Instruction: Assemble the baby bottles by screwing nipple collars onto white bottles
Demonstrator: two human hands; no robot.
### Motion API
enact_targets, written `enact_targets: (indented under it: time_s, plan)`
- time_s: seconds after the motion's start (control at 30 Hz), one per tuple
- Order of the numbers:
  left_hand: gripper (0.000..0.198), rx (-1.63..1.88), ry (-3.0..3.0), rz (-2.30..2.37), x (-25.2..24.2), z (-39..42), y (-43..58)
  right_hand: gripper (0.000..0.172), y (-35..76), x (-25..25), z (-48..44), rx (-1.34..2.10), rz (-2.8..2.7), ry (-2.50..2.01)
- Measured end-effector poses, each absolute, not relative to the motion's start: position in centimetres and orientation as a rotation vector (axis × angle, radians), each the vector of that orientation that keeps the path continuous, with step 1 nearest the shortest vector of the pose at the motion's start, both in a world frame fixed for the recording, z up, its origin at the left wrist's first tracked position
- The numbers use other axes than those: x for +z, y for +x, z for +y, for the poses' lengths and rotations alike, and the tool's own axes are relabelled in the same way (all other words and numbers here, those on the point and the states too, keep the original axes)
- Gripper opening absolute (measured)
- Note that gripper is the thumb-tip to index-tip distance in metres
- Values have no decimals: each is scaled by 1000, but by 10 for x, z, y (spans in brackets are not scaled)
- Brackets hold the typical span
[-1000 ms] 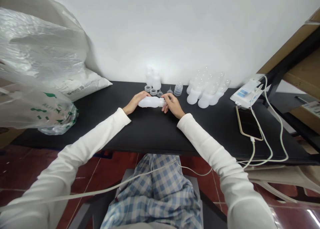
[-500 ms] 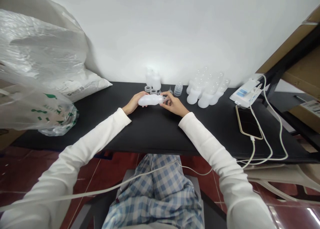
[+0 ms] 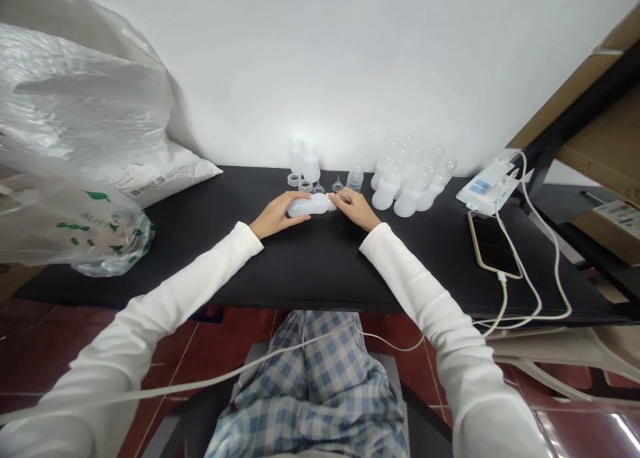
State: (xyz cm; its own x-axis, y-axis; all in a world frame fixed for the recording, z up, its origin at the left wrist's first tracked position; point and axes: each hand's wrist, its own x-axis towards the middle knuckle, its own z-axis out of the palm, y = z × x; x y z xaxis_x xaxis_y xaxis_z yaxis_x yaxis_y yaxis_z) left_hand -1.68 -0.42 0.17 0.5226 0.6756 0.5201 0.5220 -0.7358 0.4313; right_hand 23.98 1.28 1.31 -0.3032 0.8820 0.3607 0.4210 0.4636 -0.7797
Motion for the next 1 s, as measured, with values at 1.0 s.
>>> enact_targets:
  time_s: [1.0]
  plan:
    - [33, 1235, 2663, 1403, 8, -6, -15, 54, 251, -6, 34, -222, -2011, -1553]
